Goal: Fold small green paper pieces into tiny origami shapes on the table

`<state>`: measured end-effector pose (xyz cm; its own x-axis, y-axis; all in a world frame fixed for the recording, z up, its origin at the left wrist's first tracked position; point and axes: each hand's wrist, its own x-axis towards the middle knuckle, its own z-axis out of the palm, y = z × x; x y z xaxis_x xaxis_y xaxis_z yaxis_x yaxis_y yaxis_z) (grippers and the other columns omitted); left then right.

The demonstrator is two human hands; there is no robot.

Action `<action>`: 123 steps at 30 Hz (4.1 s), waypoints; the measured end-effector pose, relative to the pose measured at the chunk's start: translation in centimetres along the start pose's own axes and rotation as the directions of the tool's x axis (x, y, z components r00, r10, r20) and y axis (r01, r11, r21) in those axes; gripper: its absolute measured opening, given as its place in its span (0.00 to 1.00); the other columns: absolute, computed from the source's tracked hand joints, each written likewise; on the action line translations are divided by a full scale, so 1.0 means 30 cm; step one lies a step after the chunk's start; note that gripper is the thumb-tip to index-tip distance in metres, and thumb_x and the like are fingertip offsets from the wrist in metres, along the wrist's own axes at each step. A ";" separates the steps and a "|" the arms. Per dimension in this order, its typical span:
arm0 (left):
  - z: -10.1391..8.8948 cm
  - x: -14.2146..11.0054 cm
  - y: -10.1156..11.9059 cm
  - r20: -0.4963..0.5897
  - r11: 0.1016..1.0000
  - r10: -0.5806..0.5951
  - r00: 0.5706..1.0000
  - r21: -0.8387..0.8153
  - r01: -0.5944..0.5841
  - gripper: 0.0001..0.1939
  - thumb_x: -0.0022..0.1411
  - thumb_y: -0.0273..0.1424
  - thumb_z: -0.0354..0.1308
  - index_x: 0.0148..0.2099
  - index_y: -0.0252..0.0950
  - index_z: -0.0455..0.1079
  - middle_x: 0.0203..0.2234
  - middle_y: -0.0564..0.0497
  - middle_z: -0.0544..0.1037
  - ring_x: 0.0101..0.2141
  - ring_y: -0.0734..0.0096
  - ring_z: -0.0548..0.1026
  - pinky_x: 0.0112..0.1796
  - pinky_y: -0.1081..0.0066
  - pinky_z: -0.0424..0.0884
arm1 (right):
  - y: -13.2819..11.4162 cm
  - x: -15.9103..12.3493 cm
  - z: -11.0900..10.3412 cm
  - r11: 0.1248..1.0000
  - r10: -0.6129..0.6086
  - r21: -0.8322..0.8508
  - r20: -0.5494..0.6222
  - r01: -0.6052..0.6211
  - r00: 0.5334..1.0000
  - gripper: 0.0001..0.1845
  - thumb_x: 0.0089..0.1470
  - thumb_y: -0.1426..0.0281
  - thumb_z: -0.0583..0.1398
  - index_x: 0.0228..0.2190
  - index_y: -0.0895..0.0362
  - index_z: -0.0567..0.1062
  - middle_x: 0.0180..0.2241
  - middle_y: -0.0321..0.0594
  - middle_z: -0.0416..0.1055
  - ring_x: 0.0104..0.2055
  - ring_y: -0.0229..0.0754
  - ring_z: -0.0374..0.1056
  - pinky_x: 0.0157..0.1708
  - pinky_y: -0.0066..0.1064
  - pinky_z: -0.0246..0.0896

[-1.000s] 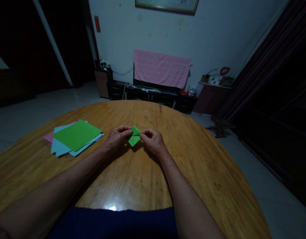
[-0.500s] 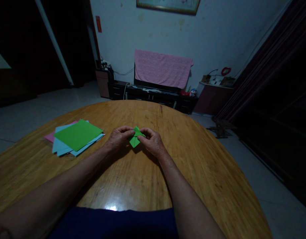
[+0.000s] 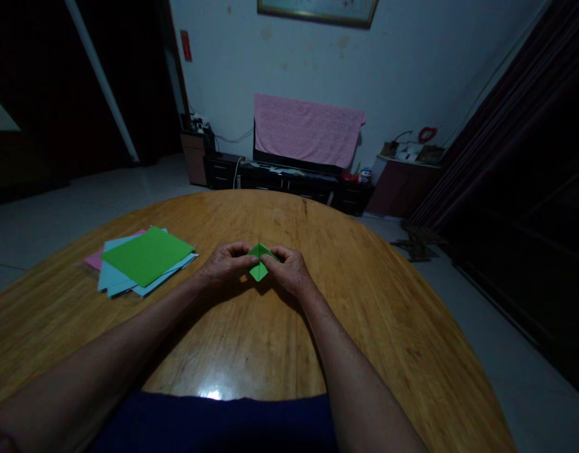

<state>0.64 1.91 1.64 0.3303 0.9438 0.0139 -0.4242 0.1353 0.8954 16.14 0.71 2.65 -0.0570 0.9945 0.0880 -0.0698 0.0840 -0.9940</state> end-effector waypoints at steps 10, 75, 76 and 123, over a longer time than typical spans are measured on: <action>0.003 -0.003 0.008 -0.005 0.990 0.066 0.998 0.124 -0.065 0.11 0.47 0.32 0.68 0.33 0.35 0.72 0.27 0.52 0.74 0.28 0.71 0.74 0.27 0.72 0.69 | 0.003 0.010 -0.003 1.000 0.019 -0.017 -0.009 -0.019 1.000 0.14 0.44 0.60 0.66 0.28 0.59 0.75 0.23 0.36 0.71 0.22 0.37 0.66 0.21 0.28 0.60; -0.028 0.060 -0.048 0.040 0.959 0.170 0.985 0.223 -0.174 0.11 0.50 0.35 0.67 0.30 0.34 0.70 0.22 0.54 0.71 0.23 0.76 0.69 0.26 0.74 0.65 | 0.025 0.032 -0.007 0.985 -0.142 -0.101 -0.037 0.138 0.989 0.16 0.44 0.59 0.66 0.34 0.55 0.79 0.32 0.39 0.75 0.33 0.41 0.70 0.31 0.33 0.68; -0.028 0.060 -0.048 0.039 0.959 0.168 0.985 0.223 -0.172 0.11 0.50 0.35 0.67 0.30 0.34 0.70 0.22 0.54 0.71 0.23 0.76 0.69 0.26 0.73 0.65 | 0.026 0.032 -0.007 0.985 -0.144 -0.100 -0.039 0.140 0.989 0.16 0.44 0.59 0.66 0.35 0.55 0.79 0.34 0.40 0.75 0.34 0.42 0.70 0.32 0.33 0.68; -0.024 0.049 -0.035 -0.015 0.963 0.144 0.989 0.230 -0.136 0.15 0.48 0.32 0.68 0.39 0.36 0.72 0.27 0.54 0.73 0.26 0.75 0.70 0.30 0.71 0.67 | 0.001 0.038 -0.015 0.976 -0.201 -0.119 -0.141 0.185 0.970 0.14 0.40 0.61 0.67 0.29 0.57 0.80 0.28 0.39 0.75 0.30 0.41 0.71 0.32 0.34 0.68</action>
<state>0.96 3.38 0.40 0.2531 0.9579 0.1358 -0.2595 -0.0680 0.9634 16.54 1.88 2.68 0.0987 0.9561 0.2758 0.0394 0.2732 -0.9612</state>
